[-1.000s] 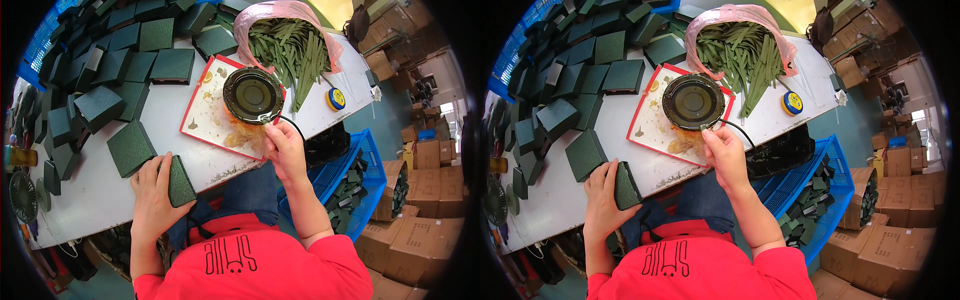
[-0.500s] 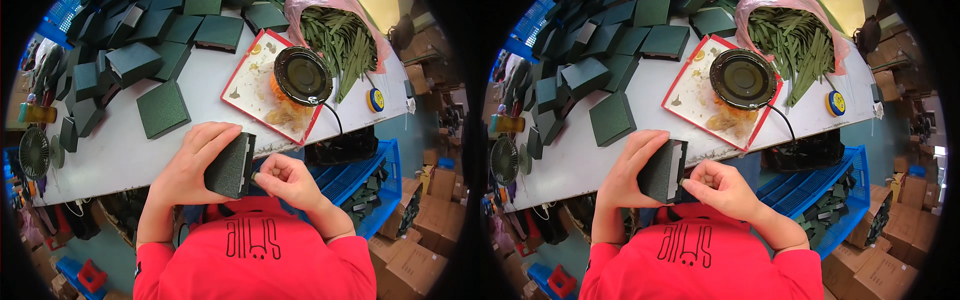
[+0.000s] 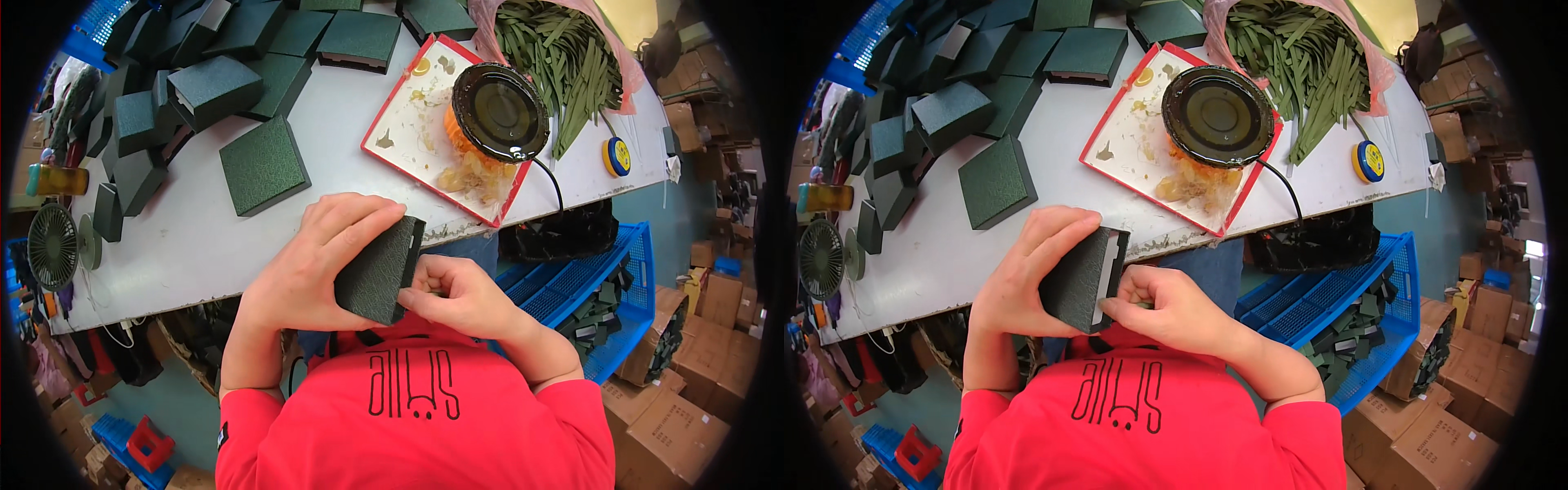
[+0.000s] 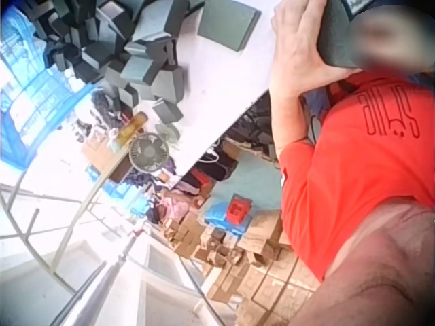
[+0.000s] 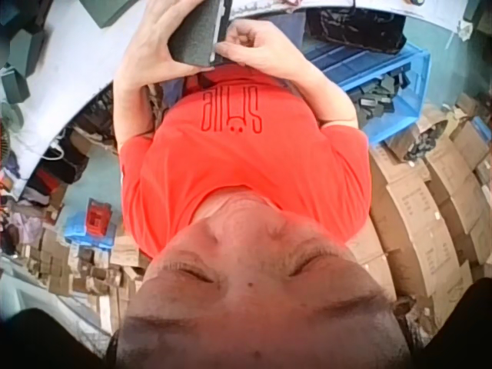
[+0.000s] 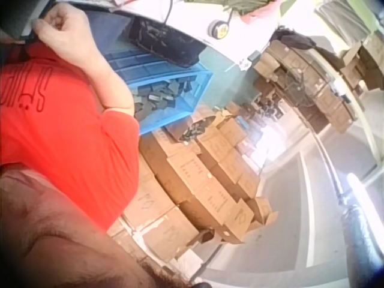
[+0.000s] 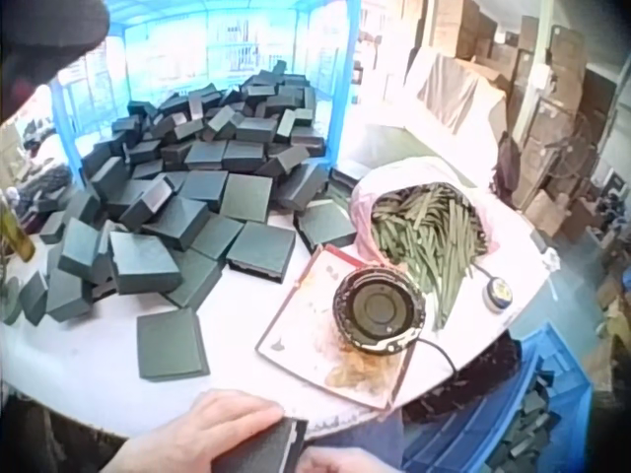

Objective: The person sits at a table and repeatedly assembles small green rectangular boxes. They pick up a green strip, wrap it around the box, and secure it. The person occasionally moves a blue crate of boxes to the table to continue the process.

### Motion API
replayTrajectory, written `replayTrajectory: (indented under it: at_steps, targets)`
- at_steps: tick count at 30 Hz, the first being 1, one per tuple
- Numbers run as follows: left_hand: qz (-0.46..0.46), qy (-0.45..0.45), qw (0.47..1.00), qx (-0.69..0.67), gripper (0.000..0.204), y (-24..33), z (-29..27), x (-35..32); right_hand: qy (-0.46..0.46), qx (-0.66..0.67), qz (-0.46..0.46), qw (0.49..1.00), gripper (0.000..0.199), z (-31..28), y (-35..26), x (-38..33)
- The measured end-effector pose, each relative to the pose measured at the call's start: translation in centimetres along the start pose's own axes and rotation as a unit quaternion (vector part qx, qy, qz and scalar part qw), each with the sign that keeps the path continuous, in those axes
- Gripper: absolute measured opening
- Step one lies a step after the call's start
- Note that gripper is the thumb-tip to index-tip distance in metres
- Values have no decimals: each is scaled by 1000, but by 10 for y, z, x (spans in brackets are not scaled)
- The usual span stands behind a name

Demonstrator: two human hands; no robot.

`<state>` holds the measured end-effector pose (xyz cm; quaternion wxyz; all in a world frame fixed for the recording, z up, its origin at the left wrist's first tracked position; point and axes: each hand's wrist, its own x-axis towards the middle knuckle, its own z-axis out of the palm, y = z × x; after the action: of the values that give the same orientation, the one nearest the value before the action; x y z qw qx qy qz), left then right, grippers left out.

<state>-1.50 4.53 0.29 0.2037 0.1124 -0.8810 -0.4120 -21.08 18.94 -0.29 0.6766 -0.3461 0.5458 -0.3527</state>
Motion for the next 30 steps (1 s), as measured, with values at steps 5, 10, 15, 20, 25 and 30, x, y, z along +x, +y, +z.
replayTrajectory:
  at_steps: [5,10,15,20,25,30]
  targets:
    - [23,-43,996,77,89,9,-1,4,-44,-34,79,995,25,0,-12,3]
    - [19,-37,994,104,86,12,3,4,-58,-26,76,995,27,-6,-5,5]
    - [-8,26,994,103,91,3,-2,-1,154,97,-182,966,16,-10,9,4]
    - [-9,21,994,109,94,3,1,0,246,164,-254,921,8,-13,22,10]
    - [1,33,995,94,93,5,7,3,148,-153,-144,966,15,-1,5,8]
    - [-7,42,994,99,95,6,9,5,250,-93,-278,923,13,0,19,17]
